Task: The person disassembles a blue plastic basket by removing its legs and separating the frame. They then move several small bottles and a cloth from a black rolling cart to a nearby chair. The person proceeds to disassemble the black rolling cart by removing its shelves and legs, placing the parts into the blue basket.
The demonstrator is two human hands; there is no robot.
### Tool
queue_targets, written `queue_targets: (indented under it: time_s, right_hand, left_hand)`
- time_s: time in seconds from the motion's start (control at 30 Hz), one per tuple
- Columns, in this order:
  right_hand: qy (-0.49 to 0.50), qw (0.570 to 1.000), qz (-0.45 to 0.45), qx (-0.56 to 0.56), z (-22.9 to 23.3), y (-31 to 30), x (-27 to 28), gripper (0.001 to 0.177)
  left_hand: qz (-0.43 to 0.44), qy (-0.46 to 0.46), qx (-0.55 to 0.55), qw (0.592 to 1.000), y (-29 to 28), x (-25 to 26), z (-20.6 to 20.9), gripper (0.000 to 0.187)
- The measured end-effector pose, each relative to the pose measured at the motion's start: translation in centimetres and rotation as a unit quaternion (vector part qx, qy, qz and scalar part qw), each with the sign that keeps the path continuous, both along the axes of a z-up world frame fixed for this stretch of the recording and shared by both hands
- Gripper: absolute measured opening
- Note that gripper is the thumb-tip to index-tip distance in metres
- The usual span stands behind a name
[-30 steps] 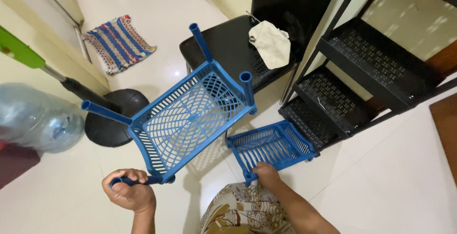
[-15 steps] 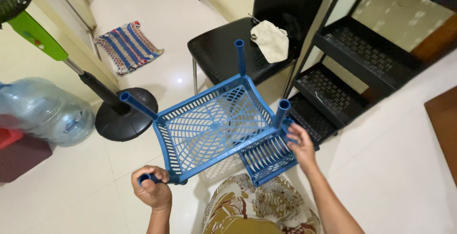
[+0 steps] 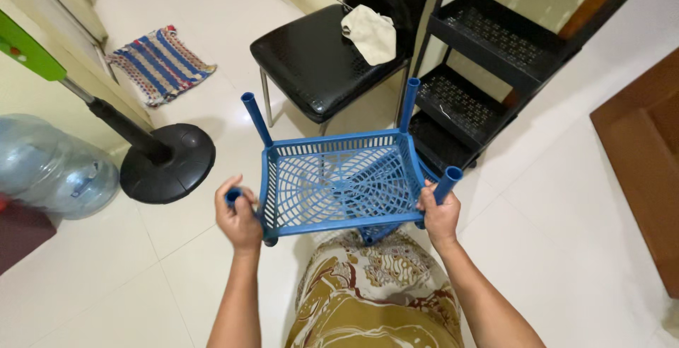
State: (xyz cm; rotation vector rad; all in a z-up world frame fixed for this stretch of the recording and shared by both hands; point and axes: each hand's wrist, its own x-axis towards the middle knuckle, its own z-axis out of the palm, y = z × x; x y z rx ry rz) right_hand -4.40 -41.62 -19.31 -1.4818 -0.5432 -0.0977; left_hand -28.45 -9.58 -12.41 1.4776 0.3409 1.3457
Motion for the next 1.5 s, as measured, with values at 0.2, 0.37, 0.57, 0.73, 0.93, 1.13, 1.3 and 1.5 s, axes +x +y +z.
queue_targets:
  time_s: [0.2,0.37,0.57,0.73,0.93,1.13,1.3,1.5]
  right_hand:
    - [0.08,0.987,-0.108,0.092,0.9,-1.4,-3.8,0.025]
    - [0.081,0.975,-0.054,0.2,0.9,-0.2,-7.2,0.026]
    - [0.038,0.986,0.018,0.161,-0.1,2.2,-10.4,0.025]
    - [0.076,0.988,0.036,0.128,0.2,3.1,-9.3,0.03]
    - [-0.035,0.981,0.186,-0.032,2.8,2.6,-6.7,0.031]
    - [0.053,0.923,0.346,-0.16,6.1,-0.2,-3.6,0.038]
    - [0.125,0.979,0.16,0.031,4.0,-1.6,-1.9,0.026]
    - [0.102,0.983,-0.109,0.106,1.4,-3.8,-2.4,0.022]
  left_hand:
    - [0.281,0.073,0.299,0.909,-6.6,0.0,-2.5,0.032]
    - [-0.301,0.355,-0.081,0.881,-17.8,1.9,-6.4,0.052]
    - [-0.325,0.188,-0.452,0.809,-19.7,7.4,-6.9,0.081]
    - [-0.257,0.072,-0.366,0.892,-20.4,9.7,-9.2,0.069]
    - [-0.231,0.108,-0.382,0.888,-19.1,10.9,-10.2,0.067]
    - [-0.271,0.124,-0.3,0.906,-16.5,9.5,-12.0,0.081]
    - [-0.302,0.124,-0.301,0.896,-16.8,9.8,-14.9,0.081]
    - [-0.301,0.16,-0.258,0.904,-14.9,8.4,-16.6,0.072]
